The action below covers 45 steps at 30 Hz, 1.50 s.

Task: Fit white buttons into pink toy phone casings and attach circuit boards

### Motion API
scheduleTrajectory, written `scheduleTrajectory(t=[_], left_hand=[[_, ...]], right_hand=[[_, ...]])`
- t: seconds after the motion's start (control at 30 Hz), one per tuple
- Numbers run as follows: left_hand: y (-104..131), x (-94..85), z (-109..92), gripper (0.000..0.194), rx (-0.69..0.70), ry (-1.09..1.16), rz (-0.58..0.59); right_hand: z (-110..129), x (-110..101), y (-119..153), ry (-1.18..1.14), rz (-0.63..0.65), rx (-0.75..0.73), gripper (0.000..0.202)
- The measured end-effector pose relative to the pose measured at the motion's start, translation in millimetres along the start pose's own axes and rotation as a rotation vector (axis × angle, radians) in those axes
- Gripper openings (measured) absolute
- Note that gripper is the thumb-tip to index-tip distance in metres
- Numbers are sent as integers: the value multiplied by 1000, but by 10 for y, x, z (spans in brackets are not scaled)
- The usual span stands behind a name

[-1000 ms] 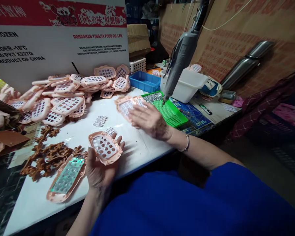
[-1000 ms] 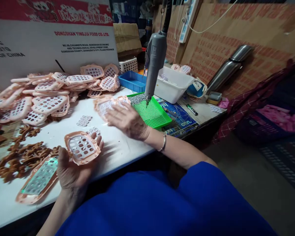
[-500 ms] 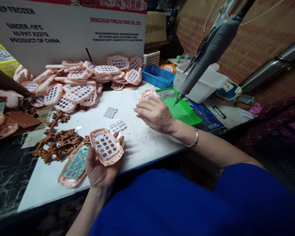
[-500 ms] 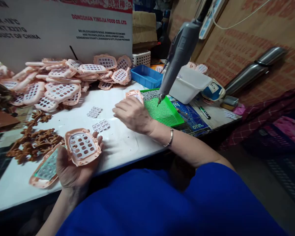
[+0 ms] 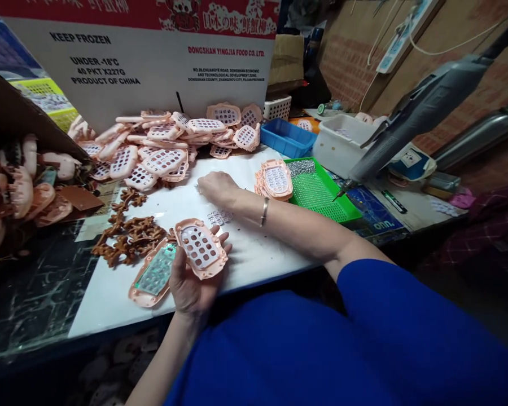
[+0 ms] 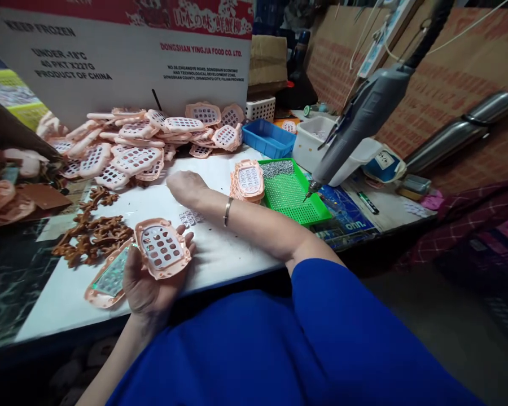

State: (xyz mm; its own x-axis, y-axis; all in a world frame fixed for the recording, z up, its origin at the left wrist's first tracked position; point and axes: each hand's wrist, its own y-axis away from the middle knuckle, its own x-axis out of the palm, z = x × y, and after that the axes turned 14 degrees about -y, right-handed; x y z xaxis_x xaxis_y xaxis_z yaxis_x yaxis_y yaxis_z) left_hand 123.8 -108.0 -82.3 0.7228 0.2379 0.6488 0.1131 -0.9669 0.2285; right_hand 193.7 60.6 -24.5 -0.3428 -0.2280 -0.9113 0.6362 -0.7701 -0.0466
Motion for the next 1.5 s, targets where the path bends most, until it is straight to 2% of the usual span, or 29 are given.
scheduleTrajectory(t=[0.07,0.2,0.23,0.33,0.53,0.67,0.77,0.9,1.0,1.07,1.13,1.2,1.33,1.5], left_hand=[[2,15,1,69,-7,10,-15],[1,47,12,69,-9,32,-8],[0,55,17,69,-7,39,-7],[5,95,26,68,-11,41,-17],[41,250,1,72,3,17,-38],[48,299,15,72,8,-15,-29],[45,290,58,72,46,-53,-27],[56,288,121,68,135,-131,-43],[76,314,163,65,202,-178,-30],[92,326,193,64,202,-188,-10],[111,319,220,64,142,-171,16],[130,290,235,65,64,-128,36],[165,183,215,79,-21,-15,52],[158,23,279,90,-104,94,66]], right_hand=[[-29,-77,137,-212,-52,43,32],[-83,-145,492,-1041,-105,188,21],[-90,-143,574,-1174,-102,216,18],[-86,-115,768,-1373,-99,247,15],[-35,-62,953,-1495,-87,193,13],[-59,-34,1003,-1452,-101,199,14],[-100,-46,1038,-1273,-149,143,15],[-70,-156,1100,-748,-248,-53,20],[60,-229,1150,-325,-176,-153,22],[160,-220,1185,-174,-93,-196,28],[225,-161,1225,-157,-47,-268,33],[228,-71,1272,-220,-64,-364,35],[90,108,1383,-339,-178,-553,28],[-12,245,1509,-165,-374,-741,28]])
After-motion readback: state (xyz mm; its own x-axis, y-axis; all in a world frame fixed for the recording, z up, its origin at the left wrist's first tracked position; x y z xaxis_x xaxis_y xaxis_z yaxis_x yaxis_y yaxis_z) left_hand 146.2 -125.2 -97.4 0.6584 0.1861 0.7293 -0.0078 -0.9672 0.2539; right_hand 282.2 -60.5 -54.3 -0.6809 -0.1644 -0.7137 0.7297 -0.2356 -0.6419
